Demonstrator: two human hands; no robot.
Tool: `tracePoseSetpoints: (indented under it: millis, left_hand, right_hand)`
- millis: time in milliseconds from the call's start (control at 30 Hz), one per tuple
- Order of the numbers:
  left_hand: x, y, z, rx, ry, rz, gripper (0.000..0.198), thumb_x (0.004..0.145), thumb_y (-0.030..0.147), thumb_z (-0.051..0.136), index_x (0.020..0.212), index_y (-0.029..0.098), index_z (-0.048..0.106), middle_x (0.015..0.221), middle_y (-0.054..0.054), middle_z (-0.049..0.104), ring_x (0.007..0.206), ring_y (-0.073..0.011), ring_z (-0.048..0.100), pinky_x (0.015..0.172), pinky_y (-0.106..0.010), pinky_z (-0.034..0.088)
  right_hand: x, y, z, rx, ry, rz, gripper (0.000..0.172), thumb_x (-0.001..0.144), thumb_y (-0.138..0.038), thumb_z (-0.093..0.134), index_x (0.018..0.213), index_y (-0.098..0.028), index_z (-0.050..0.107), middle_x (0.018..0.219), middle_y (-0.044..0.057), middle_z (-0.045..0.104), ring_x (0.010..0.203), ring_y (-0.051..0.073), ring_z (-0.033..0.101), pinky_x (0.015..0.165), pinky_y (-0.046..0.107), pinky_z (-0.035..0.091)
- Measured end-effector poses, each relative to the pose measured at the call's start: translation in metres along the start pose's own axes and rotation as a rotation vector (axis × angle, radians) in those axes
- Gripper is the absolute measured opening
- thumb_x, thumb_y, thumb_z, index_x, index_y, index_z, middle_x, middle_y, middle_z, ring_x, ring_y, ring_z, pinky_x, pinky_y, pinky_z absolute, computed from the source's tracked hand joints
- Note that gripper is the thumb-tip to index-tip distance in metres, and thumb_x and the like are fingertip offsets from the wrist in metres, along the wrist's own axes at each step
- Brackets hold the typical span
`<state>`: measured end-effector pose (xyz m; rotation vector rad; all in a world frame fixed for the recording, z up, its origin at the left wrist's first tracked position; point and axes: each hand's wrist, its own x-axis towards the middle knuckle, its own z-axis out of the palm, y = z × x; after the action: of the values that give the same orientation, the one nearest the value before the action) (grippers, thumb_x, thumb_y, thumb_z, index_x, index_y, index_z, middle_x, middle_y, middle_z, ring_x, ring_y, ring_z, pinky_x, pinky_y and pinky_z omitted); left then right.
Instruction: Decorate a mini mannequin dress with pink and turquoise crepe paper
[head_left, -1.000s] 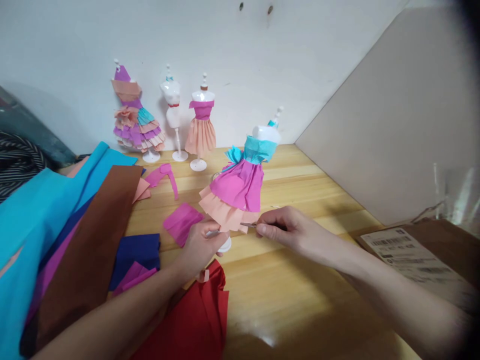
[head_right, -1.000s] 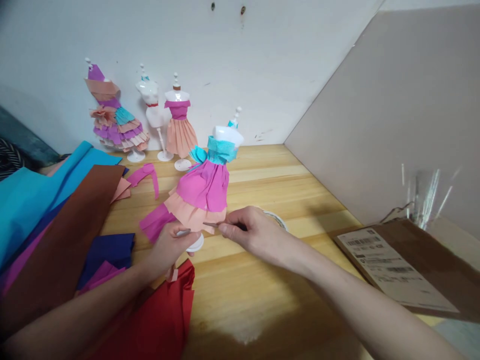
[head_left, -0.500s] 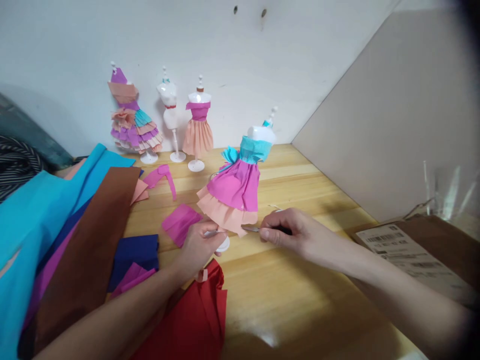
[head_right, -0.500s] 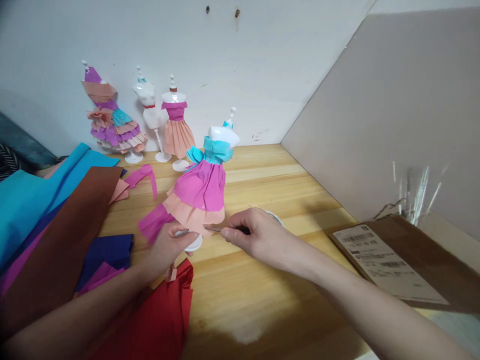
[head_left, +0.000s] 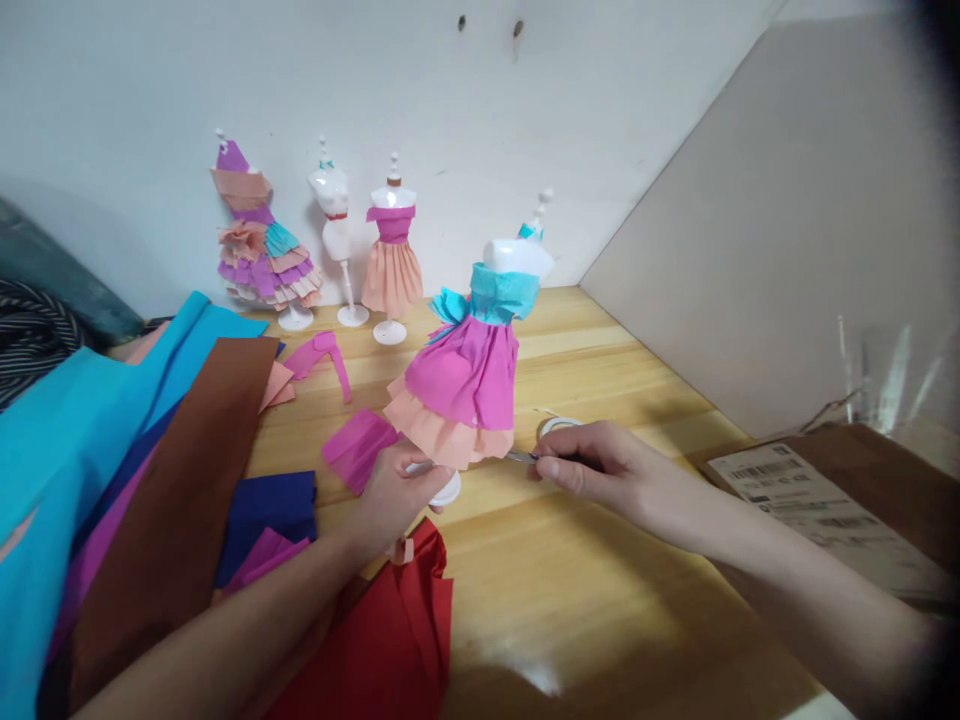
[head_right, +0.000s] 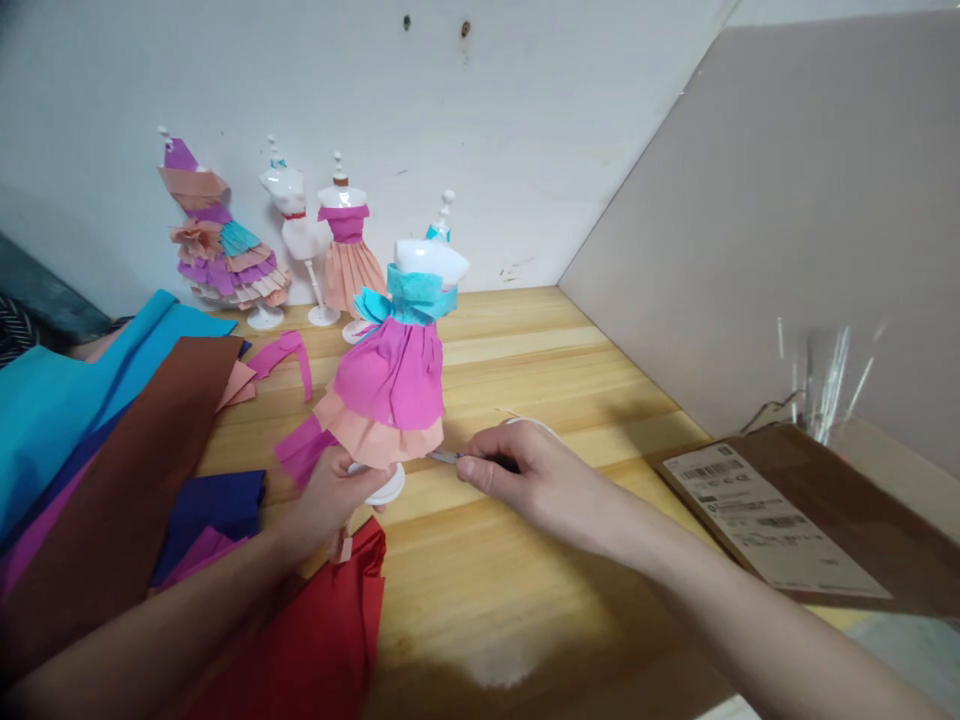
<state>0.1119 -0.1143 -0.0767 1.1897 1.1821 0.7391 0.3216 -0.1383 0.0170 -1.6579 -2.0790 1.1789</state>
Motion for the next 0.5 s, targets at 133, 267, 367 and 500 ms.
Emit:
tracePoseSetpoints:
  millis: [133,267,367,500]
  left_hand:
    - [-0.004,0.006,0.001,0.002,0.022,-0.031,0.022,0.066,0.030,0.064,0.052,0.014,0.058,0.043,0.000,0.056,0.042,-0.0112,0.054,0.035,-0.017,0.036]
    - [-0.006,0.007,0.001,0.002,0.038,-0.041,0.024,0.066,0.031,0.065,0.052,0.014,0.058,0.042,0.001,0.055,0.039,-0.0110,0.052,0.034,-0.018,0.034]
    - [-0.002,0.000,0.000,0.005,0.035,-0.009,0.024,0.067,0.031,0.065,0.052,0.014,0.059,0.044,0.000,0.057,0.040,-0.0108,0.052,0.036,-0.019,0.037]
    - [0.002,-0.006,0.000,-0.002,0.006,0.048,0.025,0.066,0.031,0.065,0.049,0.014,0.058,0.044,0.001,0.056,0.043,-0.0098,0.052,0.040,-0.018,0.039]
  right_hand:
    - [0.003,-0.005,0.003,0.006,-0.004,0.027,0.044,0.082,-0.054,0.044,0.057,-0.019,0.041,0.057,-0.003,0.031,0.056,0.012,0.032,0.051,0.026,0.025]
    - [0.008,-0.003,0.004,-0.004,-0.029,0.018,0.042,0.083,-0.051,0.044,0.058,-0.018,0.042,0.057,-0.003,0.031,0.055,0.010,0.031,0.050,0.025,0.023]
    - [0.008,0.000,0.005,0.034,-0.084,0.019,0.039,0.083,-0.048,0.046,0.059,-0.019,0.040,0.056,-0.004,0.029,0.053,0.010,0.029,0.049,0.024,0.022]
    - [0.006,0.000,0.008,0.081,-0.066,0.006,0.037,0.084,-0.048,0.045,0.061,-0.019,0.042,0.057,-0.004,0.030,0.054,0.010,0.029,0.049,0.024,0.023]
